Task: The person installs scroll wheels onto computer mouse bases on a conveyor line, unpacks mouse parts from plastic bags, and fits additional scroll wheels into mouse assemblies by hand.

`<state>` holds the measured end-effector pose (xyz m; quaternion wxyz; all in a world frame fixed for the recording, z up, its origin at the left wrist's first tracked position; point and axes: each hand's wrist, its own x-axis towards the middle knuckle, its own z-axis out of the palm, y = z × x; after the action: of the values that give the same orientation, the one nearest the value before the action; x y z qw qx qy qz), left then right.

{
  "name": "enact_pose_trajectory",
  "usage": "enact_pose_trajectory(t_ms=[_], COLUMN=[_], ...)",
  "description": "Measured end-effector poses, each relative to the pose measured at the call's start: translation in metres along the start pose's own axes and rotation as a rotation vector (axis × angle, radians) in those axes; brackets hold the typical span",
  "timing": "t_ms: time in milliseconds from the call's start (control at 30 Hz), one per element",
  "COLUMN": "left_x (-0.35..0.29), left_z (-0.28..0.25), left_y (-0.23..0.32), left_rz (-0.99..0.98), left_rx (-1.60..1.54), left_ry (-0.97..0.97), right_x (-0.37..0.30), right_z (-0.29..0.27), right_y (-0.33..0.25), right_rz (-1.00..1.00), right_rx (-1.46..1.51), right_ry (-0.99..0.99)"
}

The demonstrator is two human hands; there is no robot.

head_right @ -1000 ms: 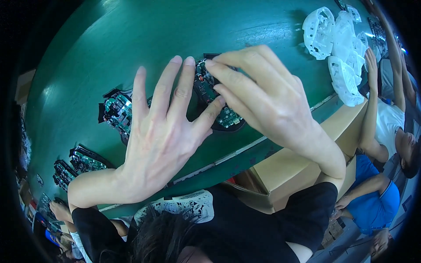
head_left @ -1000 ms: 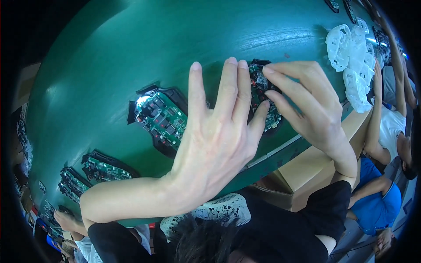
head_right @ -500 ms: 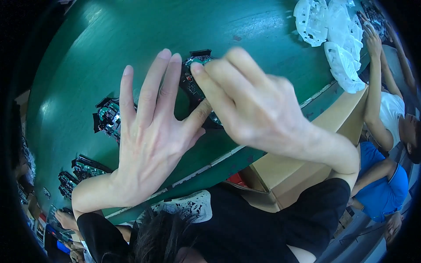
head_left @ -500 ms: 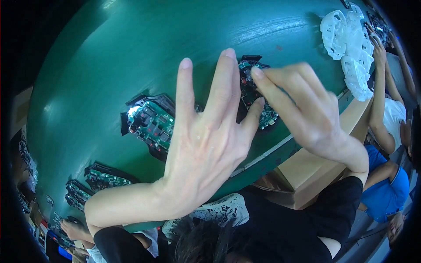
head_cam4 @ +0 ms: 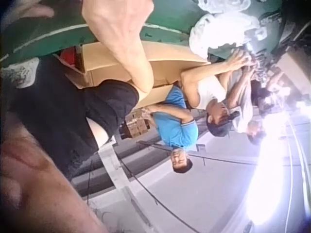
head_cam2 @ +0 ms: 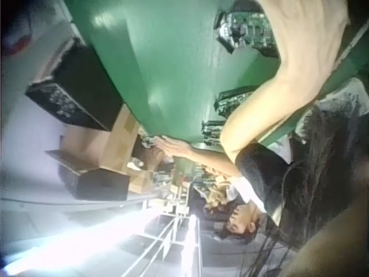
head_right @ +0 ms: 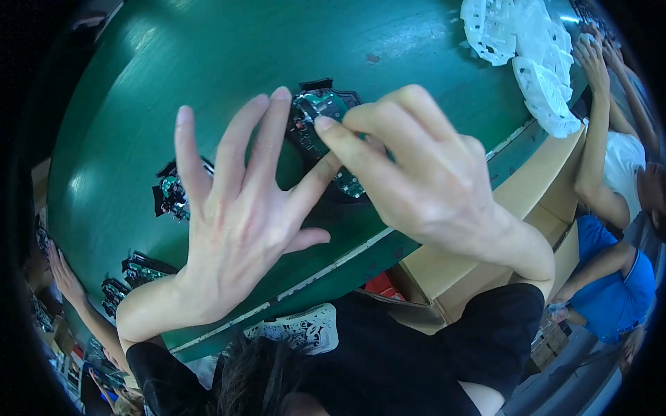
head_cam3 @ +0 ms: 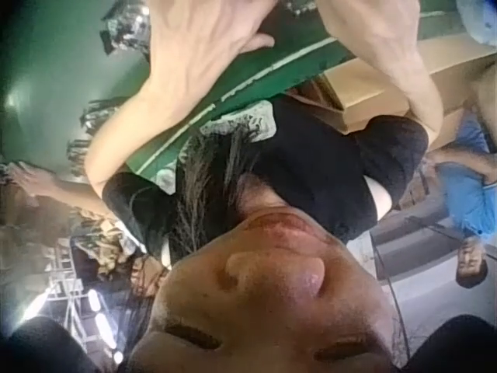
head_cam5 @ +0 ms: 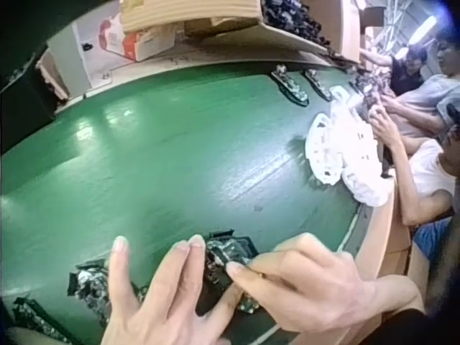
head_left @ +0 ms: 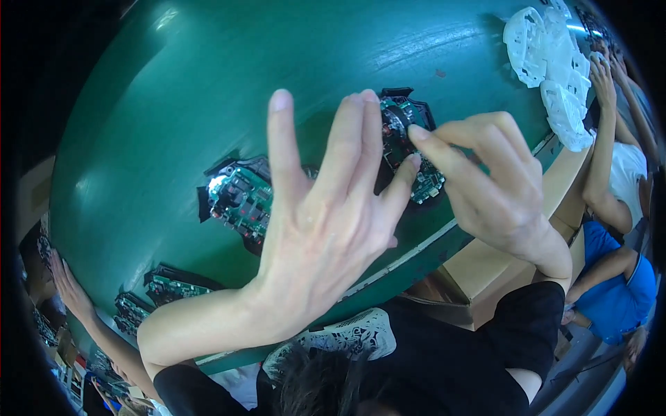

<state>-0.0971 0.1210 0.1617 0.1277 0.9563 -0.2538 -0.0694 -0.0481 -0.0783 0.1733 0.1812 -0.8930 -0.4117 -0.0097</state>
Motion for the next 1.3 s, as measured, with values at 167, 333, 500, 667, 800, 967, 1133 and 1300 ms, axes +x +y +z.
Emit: enact_pose_trajectory(t_ms=[167,333,500,667,800,967,1133,1300], left_x=[-0.011,-0.014,-0.015,-0.014,-0.014,-0.014,-0.016,-0.016], left_z=[-0.003,0.003,0.009,0.008,0.008,0.009,0.009,0.005], left_y=[0.011,0.012,0.009,0.011,0.011,0.011,0.008,0.004], left_rz=[-0.067,-0.050,-0.031,-0.013,-0.011,-0.012,0.007,0.012], left_rx=[0.198,0.279,0.286,0.316,0.279,0.247,0.232,0.230], left_ry=[-0.055,-0.080,-0.037,-0.038,-0.035,-0.011,0.003,-0.014], right_x=[-0.022,-0.043,-0.043,-0.044,-0.041,-0.037,-0.044,-0.048], right_z=[-0.006,0.000,0.011,0.023,0.024,0.023,0.019,0.022], right_y=[0.019,0.015,0.003,-0.001,-0.007,-0.012,-0.015,-0.021], right_rz=[0.130,0.352,0.303,0.274,0.246,0.233,0.216,0.134], right_rx=[0.045,0.383,0.351,0.259,0.185,0.132,0.097,-0.036], right_ry=[0.104,0.007,0.019,0.069,0.128,0.113,0.089,0.120])
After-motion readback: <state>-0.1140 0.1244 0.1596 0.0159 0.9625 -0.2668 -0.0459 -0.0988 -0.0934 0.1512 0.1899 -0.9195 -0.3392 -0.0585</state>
